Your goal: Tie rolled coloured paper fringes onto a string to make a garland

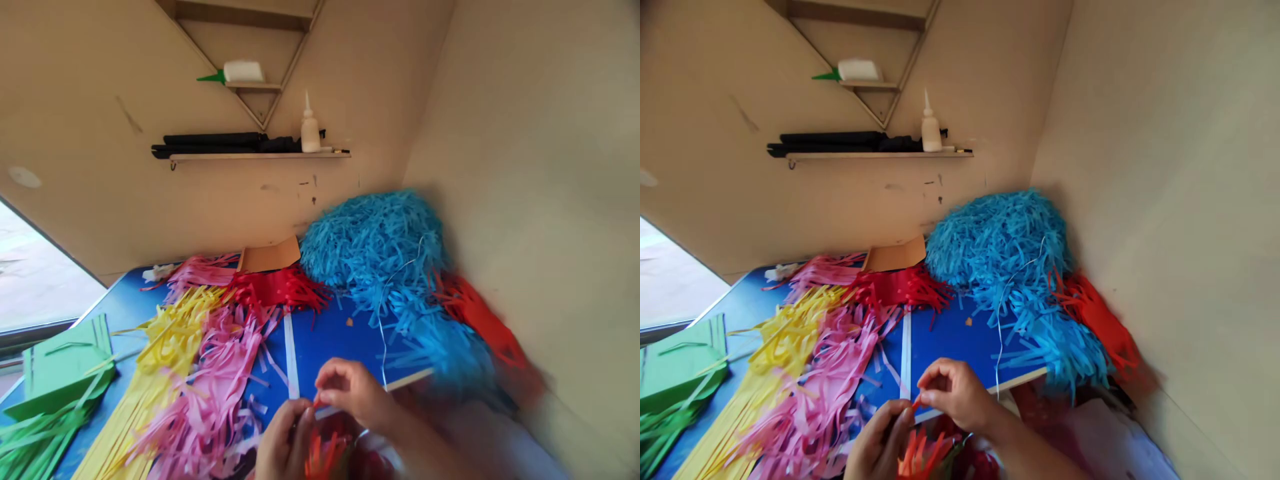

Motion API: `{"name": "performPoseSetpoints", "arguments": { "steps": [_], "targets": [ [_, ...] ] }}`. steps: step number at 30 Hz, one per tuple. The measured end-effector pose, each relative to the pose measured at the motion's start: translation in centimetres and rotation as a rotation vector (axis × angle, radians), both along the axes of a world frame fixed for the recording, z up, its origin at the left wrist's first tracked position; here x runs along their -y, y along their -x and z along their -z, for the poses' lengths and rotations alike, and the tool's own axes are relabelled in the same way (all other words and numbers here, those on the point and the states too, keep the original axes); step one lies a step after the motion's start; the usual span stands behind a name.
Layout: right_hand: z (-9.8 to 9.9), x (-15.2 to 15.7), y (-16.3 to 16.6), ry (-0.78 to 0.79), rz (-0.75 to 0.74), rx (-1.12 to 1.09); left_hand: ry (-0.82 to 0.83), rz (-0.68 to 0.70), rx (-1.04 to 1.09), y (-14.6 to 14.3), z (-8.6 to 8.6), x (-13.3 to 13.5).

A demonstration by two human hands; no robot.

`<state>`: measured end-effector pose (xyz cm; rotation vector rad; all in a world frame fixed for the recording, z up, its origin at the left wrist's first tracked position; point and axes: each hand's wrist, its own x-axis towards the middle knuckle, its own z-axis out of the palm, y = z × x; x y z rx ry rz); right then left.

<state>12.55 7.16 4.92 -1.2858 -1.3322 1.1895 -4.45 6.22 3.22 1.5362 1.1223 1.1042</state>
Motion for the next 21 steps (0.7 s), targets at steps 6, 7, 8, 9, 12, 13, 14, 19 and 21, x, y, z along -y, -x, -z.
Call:
{"name": "performPoseSetpoints", "arguments": {
  "steps": [6,7,8,9,12,13,14,19,21],
  "targets": [
    [0.7,4.2,0.0,0.02,0.084,-0.245,-0.102,0.035,-0.158,-0.5,-0.3,0.8],
    [0.8,4.3,0.0,0.002,0.083,-0.241,-0.115,0.02,-0.174,-0.4,-0.4,0.9],
    [0.9,4.3,0.0,-0.011,0.088,-0.255,-0.133,0.017,-0.19,-0.4,-0.5,1.0],
    [1.0,4.4,0.1,-0.013,0.097,-0.283,-0.156,0.018,-0.204,-0.5,-0.6,1.1],
    [1.4,4.7,0.2,0.01,0.142,-0.368,-0.234,0.028,-0.211,-0.7,-1.1,1.4],
    [1.6,4.8,0.2,0.019,0.153,-0.376,-0.248,0.032,-0.213,-0.8,-1.2,1.4],
    [1.8,4.9,0.2,0.025,0.159,-0.373,-0.257,0.043,-0.218,-0.9,-1.3,1.5],
    [2.3,5.3,-0.4,0.024,0.176,-0.272,-0.303,0.166,-0.259,-1.0,-1.4,1.5],
    [2.3,5.6,-0.7,0.007,0.185,-0.181,-0.322,0.195,-0.237,-1.1,-1.3,1.6]
  ]
}}
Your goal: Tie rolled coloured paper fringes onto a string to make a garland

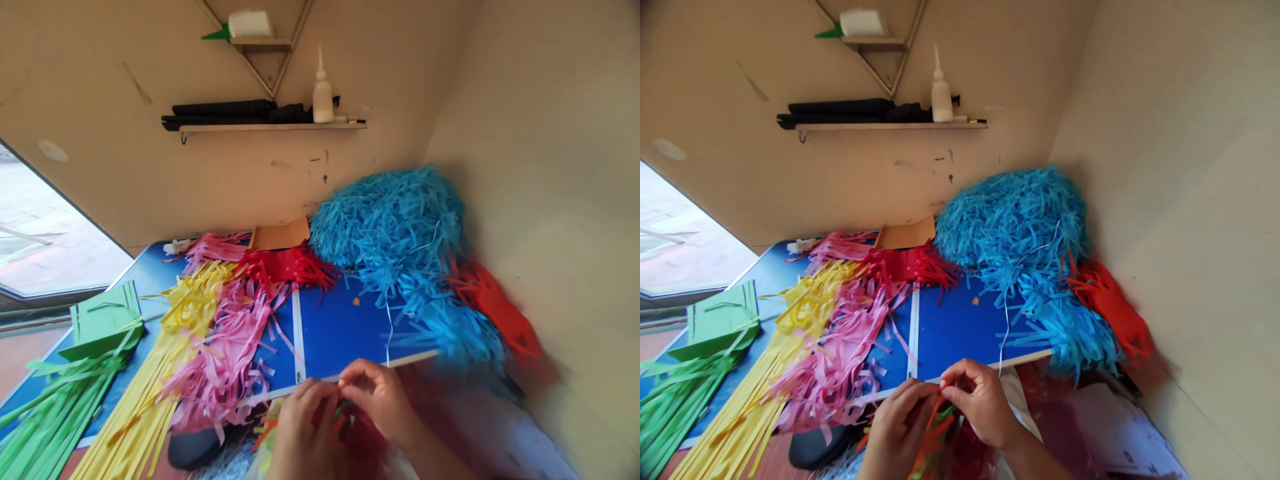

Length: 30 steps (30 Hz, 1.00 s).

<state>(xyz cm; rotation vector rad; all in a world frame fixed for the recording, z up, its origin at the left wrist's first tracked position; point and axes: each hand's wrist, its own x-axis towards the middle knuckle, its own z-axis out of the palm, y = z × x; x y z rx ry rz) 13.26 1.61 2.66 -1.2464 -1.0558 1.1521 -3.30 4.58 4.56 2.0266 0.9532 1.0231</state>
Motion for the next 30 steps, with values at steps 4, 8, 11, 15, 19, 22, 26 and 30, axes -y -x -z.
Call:
{"name": "performPoseSetpoints", "arguments": {
  "steps": [4,8,11,15,19,22,26,30],
  "targets": [
    [-0.1,0.5,-0.4,-0.009,0.002,0.139,0.097,-0.062,0.06,-0.6,0.7,0.7],
    [0.1,0.6,-0.6,0.062,-0.035,-0.031,0.216,-0.105,0.134,-0.9,1.5,1.2],
    [0.1,0.5,-0.7,0.075,-0.003,-0.083,0.15,-0.049,0.09,-0.7,1.3,1.0],
    [-0.2,0.8,-0.8,0.009,0.036,0.036,0.046,-0.042,-0.018,-0.4,0.3,0.3],
    [-0.6,1.1,-0.9,-0.076,0.058,0.165,-0.078,0.002,0.006,-0.4,-0.3,-0.2],
    [-0.8,1.3,-0.9,-0.165,0.096,0.287,-0.225,-0.052,0.071,-0.7,-0.1,-0.3],
    [-1.1,1.5,-0.7,-0.3,0.153,0.407,-0.334,-0.052,0.06,-1.2,0.2,-0.2],
    [-1.3,1.8,-0.7,-0.401,0.199,0.493,-0.393,-0.039,0.051,-1.5,0.0,-0.1]
  ]
}}
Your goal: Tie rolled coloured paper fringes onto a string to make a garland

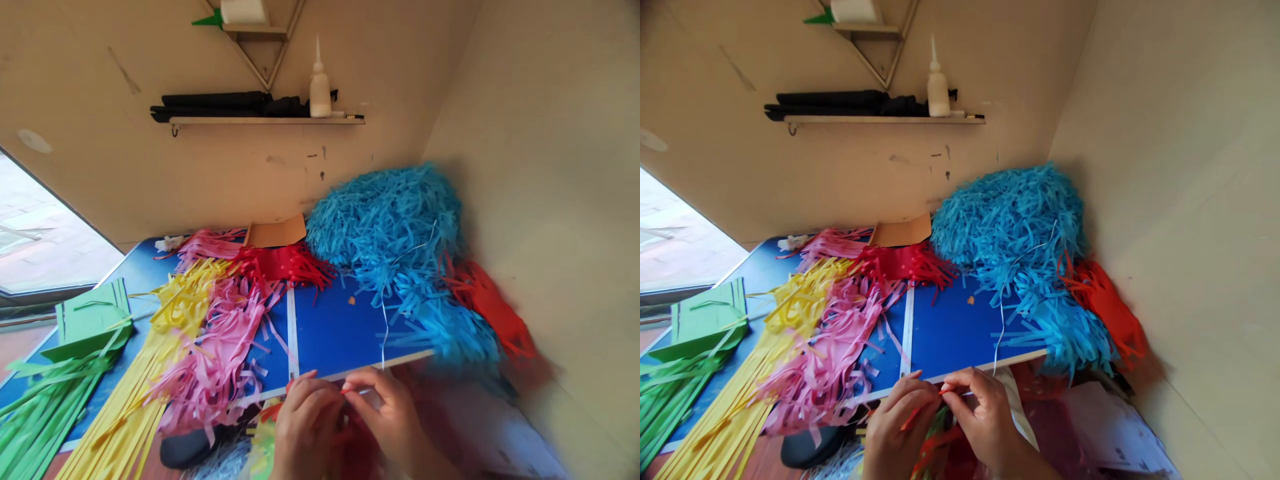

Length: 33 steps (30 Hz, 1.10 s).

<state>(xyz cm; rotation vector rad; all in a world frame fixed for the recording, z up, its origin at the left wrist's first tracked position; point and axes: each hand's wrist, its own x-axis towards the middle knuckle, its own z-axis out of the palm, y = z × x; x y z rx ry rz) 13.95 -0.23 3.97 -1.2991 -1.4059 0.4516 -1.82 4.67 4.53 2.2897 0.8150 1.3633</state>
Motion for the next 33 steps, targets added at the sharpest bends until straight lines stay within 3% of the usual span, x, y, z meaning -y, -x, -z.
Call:
{"name": "performPoseSetpoints", "arguments": {
  "steps": [5,16,20,24,33],
  "targets": [
    [-0.2,0.1,-0.2,-0.053,0.004,0.058,-0.094,-0.021,0.012,-0.1,-0.1,0.0],
    [-0.2,0.2,-0.1,-0.13,0.044,0.224,-0.04,-0.061,-0.06,-0.7,1.3,0.0],
    [-0.5,0.0,-0.2,-0.073,0.041,0.104,-0.046,-0.042,-0.016,-0.7,2.1,-0.1],
    [-0.4,0.1,-0.5,-0.013,0.026,-0.002,-0.046,-0.046,0.004,-0.9,1.8,0.1],
    [-0.1,0.5,-0.4,-0.013,0.029,-0.003,-0.029,-0.047,0.011,-1.2,1.1,0.3]
  ]
}}
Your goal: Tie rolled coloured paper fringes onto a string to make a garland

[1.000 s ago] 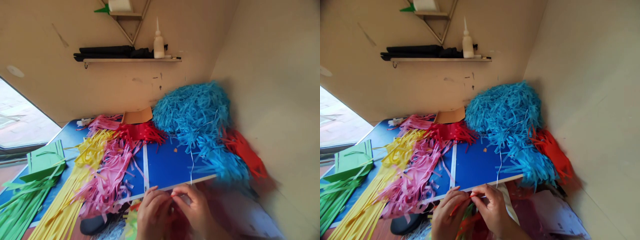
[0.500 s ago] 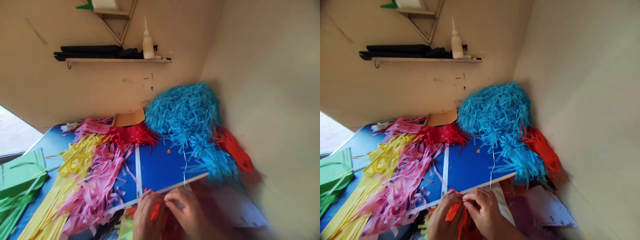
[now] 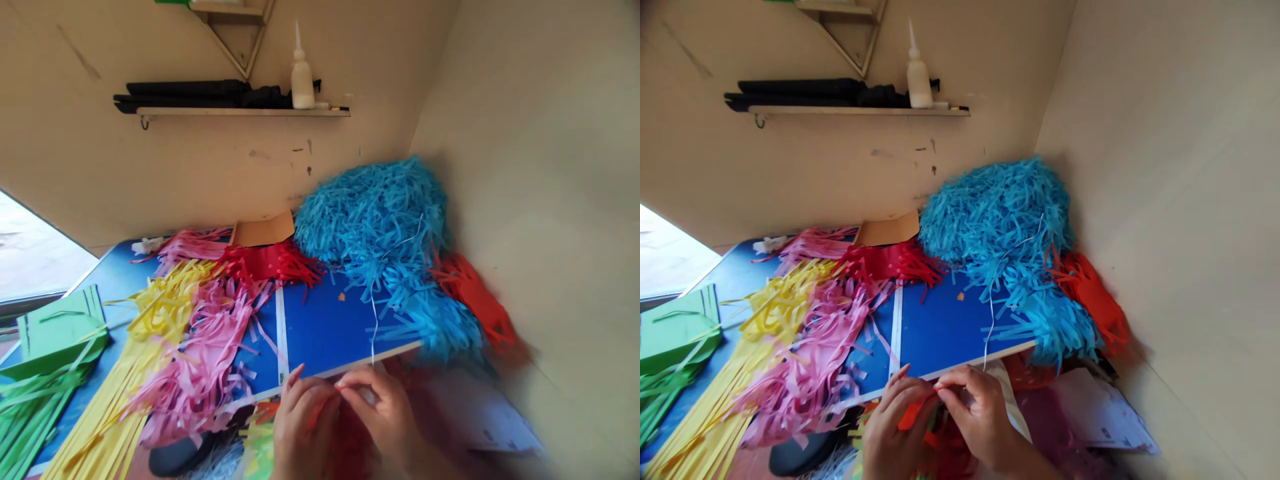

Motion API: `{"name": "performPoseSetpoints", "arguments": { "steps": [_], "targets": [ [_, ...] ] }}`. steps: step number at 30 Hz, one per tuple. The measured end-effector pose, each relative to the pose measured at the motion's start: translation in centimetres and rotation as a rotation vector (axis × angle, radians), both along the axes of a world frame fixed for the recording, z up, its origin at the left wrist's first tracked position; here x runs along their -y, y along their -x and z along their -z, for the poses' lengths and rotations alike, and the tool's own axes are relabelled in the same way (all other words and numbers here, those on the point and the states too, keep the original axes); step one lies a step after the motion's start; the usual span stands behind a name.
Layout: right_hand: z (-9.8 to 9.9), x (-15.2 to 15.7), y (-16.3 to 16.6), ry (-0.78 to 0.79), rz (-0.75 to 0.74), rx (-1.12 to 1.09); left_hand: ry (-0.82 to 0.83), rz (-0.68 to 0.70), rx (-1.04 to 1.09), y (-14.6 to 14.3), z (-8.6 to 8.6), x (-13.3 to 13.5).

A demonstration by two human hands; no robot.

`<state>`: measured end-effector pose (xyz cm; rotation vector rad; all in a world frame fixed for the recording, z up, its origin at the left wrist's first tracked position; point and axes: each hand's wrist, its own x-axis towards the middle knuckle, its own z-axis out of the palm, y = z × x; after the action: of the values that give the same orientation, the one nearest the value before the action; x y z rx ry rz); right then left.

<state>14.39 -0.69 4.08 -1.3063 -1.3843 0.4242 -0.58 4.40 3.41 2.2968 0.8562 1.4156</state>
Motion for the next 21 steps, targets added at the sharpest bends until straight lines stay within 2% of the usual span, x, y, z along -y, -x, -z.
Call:
{"name": "performPoseSetpoints", "arguments": {
  "steps": [6,13,16,18,21],
  "targets": [
    [-0.4,0.0,0.0,-0.04,-0.001,0.03,0.001,0.01,0.047,-0.1,0.3,0.1],
    [0.4,0.0,-0.3,-0.033,-0.024,0.034,-0.023,0.004,0.023,-0.3,0.2,0.2],
    [0.4,-0.2,-0.5,-0.039,-0.009,0.062,0.016,-0.033,-0.013,-0.5,0.2,0.0],
    [0.2,-0.4,-0.5,-0.069,0.009,0.095,0.064,-0.046,-0.052,-0.5,0.6,-0.2],
    [-0.2,-0.4,-0.2,-0.114,-0.015,0.152,0.1,0.016,-0.097,-0.4,2.2,-0.7]
  ]
}}
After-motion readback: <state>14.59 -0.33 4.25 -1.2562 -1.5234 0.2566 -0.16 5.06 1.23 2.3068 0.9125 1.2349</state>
